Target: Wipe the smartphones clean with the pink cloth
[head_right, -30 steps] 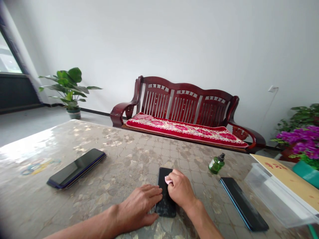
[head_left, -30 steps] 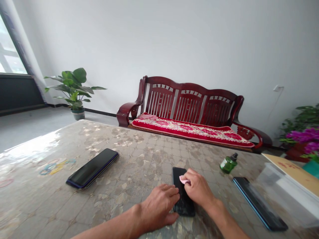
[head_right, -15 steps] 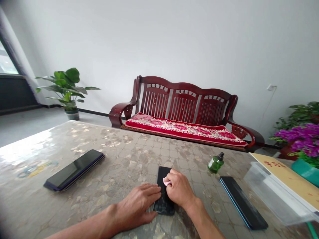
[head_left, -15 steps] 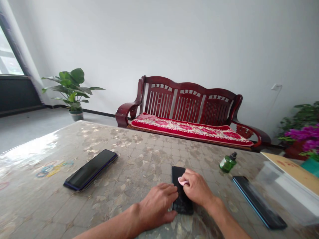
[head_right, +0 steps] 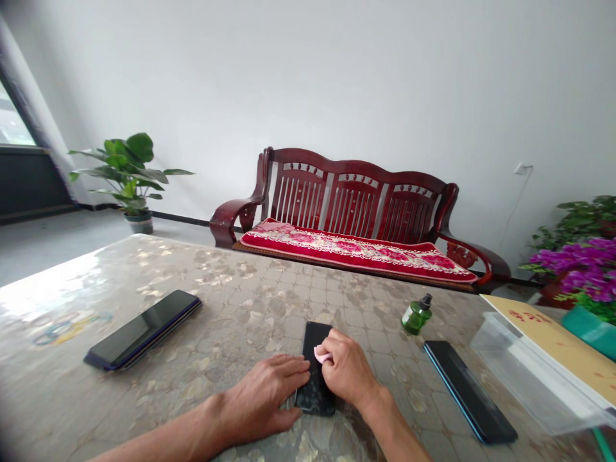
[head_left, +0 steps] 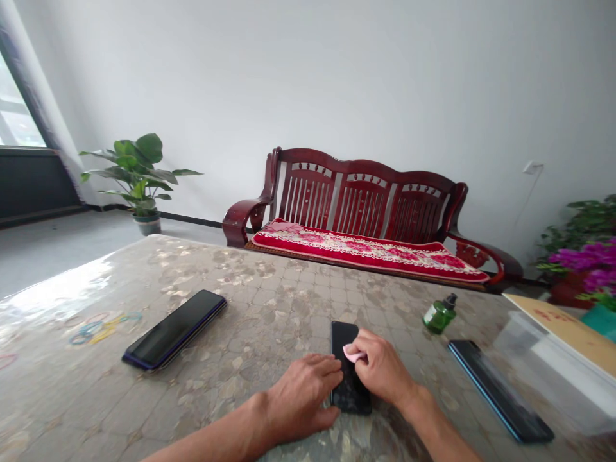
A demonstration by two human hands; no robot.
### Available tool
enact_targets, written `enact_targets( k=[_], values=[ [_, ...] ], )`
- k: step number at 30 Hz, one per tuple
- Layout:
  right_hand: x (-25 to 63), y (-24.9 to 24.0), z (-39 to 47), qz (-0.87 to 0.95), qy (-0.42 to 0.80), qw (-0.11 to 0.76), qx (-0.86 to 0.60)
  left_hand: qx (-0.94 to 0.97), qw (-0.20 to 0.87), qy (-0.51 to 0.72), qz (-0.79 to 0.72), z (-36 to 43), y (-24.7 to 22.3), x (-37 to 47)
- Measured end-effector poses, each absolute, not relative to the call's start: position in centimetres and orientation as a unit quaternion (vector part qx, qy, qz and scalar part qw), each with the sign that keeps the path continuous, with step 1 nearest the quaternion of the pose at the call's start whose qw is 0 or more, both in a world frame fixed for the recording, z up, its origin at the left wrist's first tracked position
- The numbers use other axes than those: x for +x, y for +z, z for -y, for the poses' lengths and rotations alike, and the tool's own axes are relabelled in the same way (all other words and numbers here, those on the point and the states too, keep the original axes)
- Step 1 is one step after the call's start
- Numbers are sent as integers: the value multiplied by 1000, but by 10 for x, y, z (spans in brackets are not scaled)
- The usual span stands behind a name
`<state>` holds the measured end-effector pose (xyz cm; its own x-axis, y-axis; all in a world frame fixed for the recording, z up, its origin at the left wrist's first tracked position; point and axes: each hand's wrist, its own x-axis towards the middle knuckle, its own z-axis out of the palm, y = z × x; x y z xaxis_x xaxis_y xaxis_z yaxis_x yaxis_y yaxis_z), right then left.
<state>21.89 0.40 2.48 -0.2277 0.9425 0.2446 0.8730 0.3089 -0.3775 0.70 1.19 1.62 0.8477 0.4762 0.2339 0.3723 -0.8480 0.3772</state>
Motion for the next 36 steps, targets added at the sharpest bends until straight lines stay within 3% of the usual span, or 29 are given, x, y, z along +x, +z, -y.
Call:
enact_targets(
  k=[7, 14, 22, 30, 36],
  values=[
    [218, 19, -26, 752, 80, 252, -604, 943, 169, 152, -242, -15, 19, 5],
    [202, 27, -2, 786, 43, 193, -586, 947, 170, 136, -238, -17, 18, 6],
    [200, 19, -29, 752, 47, 243, -611, 947, 159, 146, -238, -16, 18, 6],
    [190, 24, -9, 781, 50, 197, -591, 952, 163, 133, -224, -18, 20, 6],
    [187, 24, -26, 757, 59, 224, -611, 949, 168, 135, -229, -17, 20, 7]
  ],
)
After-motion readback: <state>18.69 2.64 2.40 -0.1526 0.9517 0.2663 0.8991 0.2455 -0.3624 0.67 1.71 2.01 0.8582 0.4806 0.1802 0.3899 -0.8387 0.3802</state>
